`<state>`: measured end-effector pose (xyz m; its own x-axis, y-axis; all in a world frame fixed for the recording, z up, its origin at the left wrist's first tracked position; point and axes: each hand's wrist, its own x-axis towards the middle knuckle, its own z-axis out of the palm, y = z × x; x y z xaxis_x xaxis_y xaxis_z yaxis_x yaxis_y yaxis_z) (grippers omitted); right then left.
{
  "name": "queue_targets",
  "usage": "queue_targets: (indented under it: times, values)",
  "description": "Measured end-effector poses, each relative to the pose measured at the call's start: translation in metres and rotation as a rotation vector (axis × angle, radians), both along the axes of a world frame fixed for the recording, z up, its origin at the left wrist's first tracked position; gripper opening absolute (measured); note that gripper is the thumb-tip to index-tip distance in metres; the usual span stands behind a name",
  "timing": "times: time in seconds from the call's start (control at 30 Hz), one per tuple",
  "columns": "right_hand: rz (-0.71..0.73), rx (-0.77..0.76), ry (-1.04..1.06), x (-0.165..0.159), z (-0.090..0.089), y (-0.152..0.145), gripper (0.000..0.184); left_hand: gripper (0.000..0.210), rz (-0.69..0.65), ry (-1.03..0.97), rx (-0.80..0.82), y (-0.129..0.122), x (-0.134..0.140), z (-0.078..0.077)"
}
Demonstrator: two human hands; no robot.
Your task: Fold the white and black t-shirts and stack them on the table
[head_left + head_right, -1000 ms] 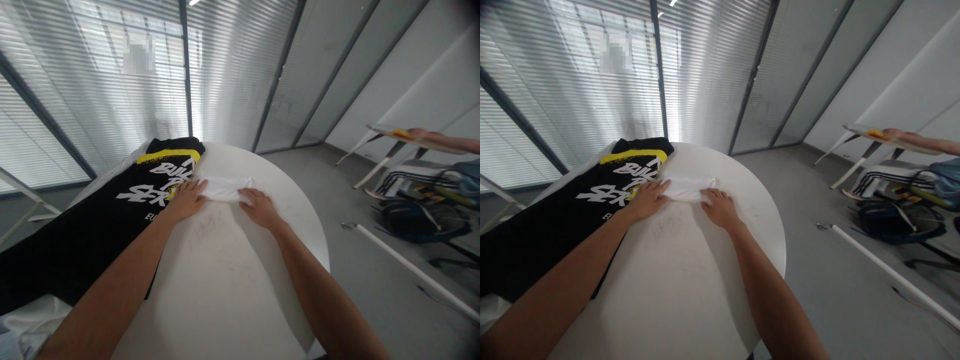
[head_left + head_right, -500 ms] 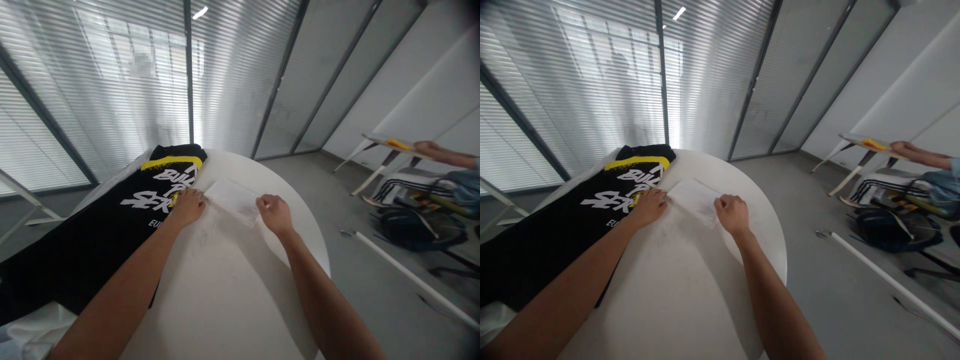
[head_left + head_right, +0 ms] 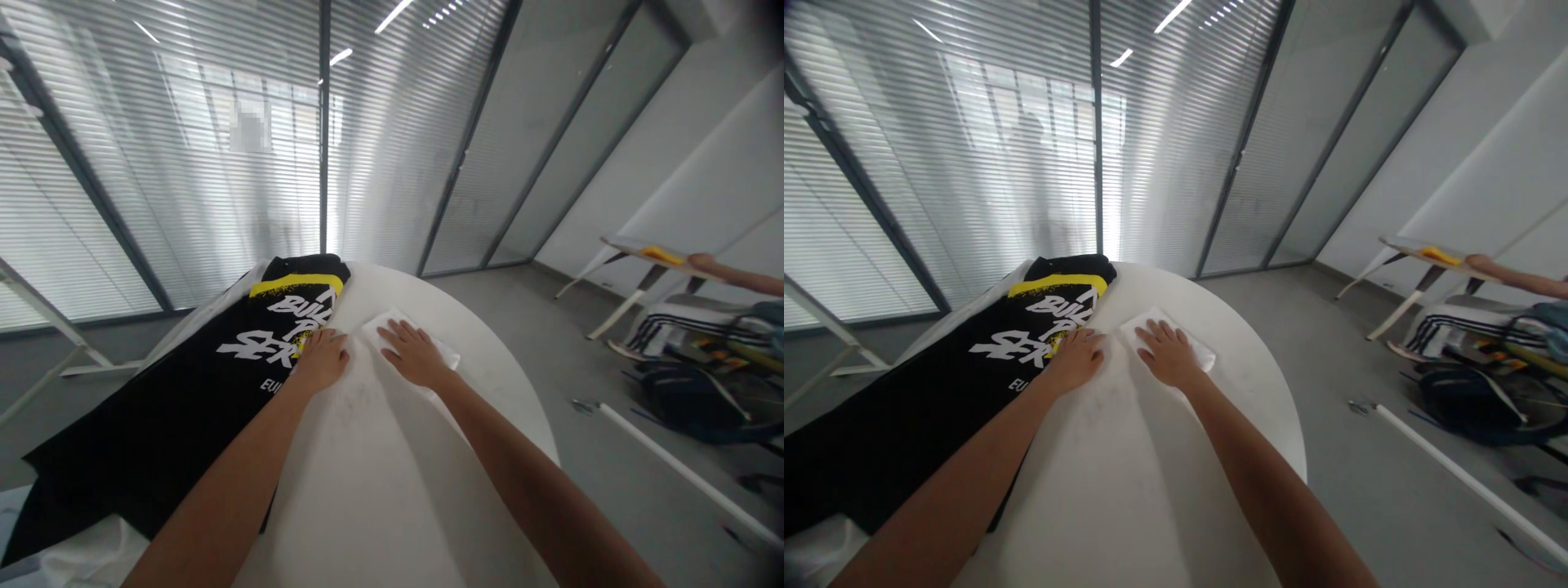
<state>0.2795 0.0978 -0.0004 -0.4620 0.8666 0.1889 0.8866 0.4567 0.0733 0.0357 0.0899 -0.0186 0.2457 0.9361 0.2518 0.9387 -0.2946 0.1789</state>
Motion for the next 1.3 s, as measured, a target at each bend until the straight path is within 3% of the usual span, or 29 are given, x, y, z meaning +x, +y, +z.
queue_targets:
  times: [0.1,0.3,0.47,0.8,0.97,1.1,1.2,1.3]
  values:
    - [-0.143,-0.027,0.003,0.033,-0.005,-0.003,0.054,0.043,-0.01,-0.006,-0.021,0.0,-0.001,0.0]
    - [-0.568,-0.043,0.011,0.117,-0.01,0.0,0.058,0.042,-0.011,-0.013,-0.03,0.001,-0.001,0.0]
    - [-0.619,-0.059,-0.003,0.146,-0.01,0.011,0.058,0.043,-0.012,-0.004,-0.025,0.001,0.0,0.001]
    - [-0.546,-0.027,0.025,0.132,-0.012,0.026,0.056,0.042,0.0,0.03,-0.003,0.005,-0.002,-0.006]
    - [-0.406,0.03,0.234,0.121,-0.004,0.023,0.048,0.044,-0.009,0.026,-0.003,0.002,-0.001,-0.005]
    - [-0.211,-0.005,0.504,0.085,0.012,0.002,0.036,0.044,-0.016,0.038,0.009,0.0,-0.001,-0.005]
    - [-0.182,0.008,0.497,0.048,0.022,-0.02,0.036,0.044,-0.023,0.055,0.021,-0.001,0.0,-0.006]
    - [-0.187,0.027,0.417,0.017,0.017,-0.039,0.043,0.044,-0.025,0.071,0.046,-0.003,0.001,-0.009]
